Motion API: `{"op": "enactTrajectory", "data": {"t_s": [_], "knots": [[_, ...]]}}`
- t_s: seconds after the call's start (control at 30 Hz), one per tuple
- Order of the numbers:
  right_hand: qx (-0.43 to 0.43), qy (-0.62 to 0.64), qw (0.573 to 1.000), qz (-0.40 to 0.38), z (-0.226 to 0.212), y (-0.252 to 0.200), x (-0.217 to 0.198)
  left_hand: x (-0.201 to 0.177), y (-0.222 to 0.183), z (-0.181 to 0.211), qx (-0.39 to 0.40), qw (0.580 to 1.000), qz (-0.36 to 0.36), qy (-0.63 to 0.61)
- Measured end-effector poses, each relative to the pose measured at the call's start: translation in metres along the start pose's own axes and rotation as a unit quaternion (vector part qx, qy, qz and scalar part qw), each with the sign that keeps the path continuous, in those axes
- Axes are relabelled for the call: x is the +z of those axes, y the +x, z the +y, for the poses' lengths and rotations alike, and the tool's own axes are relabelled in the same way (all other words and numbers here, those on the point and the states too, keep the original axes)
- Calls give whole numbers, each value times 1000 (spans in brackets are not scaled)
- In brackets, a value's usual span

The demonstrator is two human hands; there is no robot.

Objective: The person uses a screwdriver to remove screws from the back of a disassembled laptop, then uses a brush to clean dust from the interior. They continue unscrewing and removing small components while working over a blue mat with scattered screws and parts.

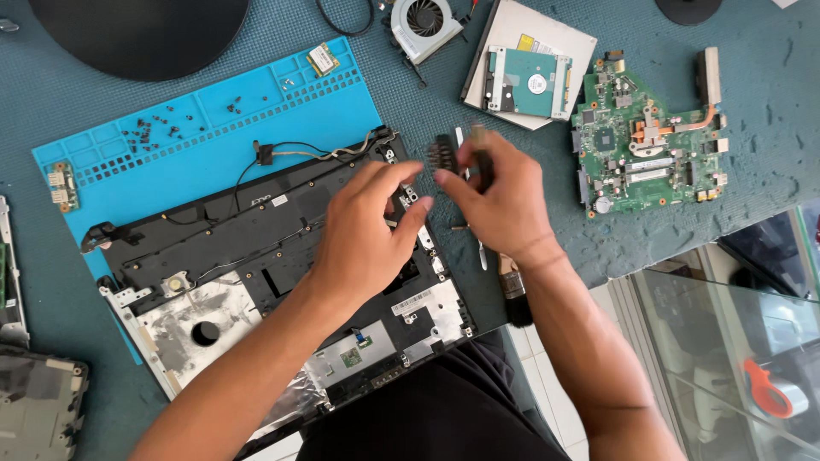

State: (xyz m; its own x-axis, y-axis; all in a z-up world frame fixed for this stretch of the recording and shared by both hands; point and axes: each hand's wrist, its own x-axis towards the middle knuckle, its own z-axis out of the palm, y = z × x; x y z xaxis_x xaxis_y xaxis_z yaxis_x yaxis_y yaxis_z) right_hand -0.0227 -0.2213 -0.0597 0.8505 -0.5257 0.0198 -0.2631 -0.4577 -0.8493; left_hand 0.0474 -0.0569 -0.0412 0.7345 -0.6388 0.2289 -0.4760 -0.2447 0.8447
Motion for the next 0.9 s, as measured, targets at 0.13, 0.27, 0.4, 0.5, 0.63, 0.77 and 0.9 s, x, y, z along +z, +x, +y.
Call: {"op": "enactTrajectory", "data": {"t_s": [0.13, 0.27, 0.4, 0.5, 0.63, 0.77, 0.9], "knots": [[88, 324, 942, 9, 3, -28, -5, 1, -2, 16, 1, 996, 12, -87], [85, 472, 877, 37, 2, -53, -3, -5, -7, 35, 32, 989, 12, -141], [58, 519, 851, 50, 19, -67, 2, -10, -14, 44, 33, 983, 24, -181], [54, 525, 847, 63, 19, -73, 5, -12, -17, 49, 18, 981, 31, -192], [48, 521, 850, 68, 16, -76, 6, -16, -18, 58, 17, 980, 32, -194], [30, 505, 860, 74, 5, -78, 8, -16, -19, 58, 21, 979, 45, -197], [12, 479, 876, 65, 8, -79, 10, -14, -18, 54, 23, 980, 56, -188]]}}
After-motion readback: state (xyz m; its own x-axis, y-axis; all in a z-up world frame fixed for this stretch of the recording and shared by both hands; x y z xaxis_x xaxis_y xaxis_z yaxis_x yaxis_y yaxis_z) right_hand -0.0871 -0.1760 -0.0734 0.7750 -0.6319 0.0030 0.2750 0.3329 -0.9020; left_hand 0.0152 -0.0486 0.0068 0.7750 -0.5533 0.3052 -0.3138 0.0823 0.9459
